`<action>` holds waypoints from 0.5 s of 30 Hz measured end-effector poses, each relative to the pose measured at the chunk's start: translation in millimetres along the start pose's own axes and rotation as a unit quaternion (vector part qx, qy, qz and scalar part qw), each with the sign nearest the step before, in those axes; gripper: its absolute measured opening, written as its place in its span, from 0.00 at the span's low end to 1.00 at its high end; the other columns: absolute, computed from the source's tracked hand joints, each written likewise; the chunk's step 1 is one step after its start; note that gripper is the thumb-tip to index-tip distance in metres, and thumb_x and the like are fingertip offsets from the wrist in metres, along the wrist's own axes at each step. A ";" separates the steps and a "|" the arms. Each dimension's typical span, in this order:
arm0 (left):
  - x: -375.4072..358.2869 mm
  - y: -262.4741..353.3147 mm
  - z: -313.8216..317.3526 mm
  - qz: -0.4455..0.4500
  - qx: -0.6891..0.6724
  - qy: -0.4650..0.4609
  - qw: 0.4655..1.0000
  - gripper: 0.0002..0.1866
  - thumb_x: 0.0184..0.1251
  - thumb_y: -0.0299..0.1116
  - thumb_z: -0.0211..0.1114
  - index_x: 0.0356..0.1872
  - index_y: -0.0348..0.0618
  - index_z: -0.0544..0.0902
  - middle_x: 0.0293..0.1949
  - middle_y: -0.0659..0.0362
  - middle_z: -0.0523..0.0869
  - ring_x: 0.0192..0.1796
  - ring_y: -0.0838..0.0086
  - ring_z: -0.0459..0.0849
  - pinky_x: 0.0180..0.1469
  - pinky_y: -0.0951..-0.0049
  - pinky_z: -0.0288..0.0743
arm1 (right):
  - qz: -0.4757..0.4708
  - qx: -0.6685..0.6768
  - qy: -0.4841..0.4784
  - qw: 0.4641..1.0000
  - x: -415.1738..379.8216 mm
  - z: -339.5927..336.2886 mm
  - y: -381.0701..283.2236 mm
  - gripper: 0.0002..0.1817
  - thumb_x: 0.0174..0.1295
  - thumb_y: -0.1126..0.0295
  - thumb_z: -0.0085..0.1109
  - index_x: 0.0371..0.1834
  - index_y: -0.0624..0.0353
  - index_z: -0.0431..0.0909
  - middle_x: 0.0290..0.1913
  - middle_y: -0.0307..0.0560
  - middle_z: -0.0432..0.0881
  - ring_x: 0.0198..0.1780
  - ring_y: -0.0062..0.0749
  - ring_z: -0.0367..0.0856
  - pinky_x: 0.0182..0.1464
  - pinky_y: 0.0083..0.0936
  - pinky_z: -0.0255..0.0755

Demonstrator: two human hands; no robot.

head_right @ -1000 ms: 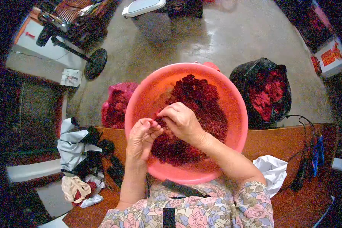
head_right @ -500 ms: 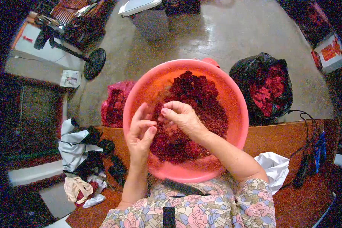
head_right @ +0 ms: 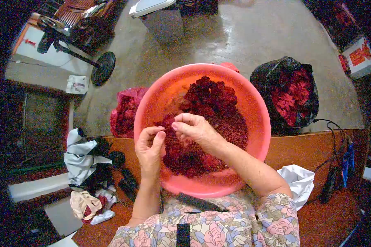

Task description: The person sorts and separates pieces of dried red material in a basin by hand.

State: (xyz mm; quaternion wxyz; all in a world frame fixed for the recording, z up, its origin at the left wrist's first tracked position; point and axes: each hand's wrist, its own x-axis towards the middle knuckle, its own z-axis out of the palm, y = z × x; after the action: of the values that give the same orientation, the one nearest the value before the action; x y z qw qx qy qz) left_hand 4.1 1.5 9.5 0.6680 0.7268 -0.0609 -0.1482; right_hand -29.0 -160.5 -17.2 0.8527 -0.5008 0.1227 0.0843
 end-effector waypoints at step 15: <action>1.1 -9.6 4.5 0.069 0.025 0.033 0.997 0.05 0.62 0.26 0.67 0.38 0.41 0.82 0.33 0.67 0.80 0.23 0.89 0.69 0.22 0.88 0.60 | -0.019 -0.044 -0.001 0.999 0.6 1.4 -1.2 0.11 0.66 0.62 0.58 0.30 0.56 0.77 0.23 0.31 0.77 0.25 0.13 0.74 0.28 0.14 0.70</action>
State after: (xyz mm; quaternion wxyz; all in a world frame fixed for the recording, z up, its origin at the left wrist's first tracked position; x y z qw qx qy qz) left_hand 2.7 -2.1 -0.4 0.6602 0.7416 -0.0921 -0.0760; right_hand -27.9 -159.8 -15.7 0.8313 -0.5401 0.1082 0.0745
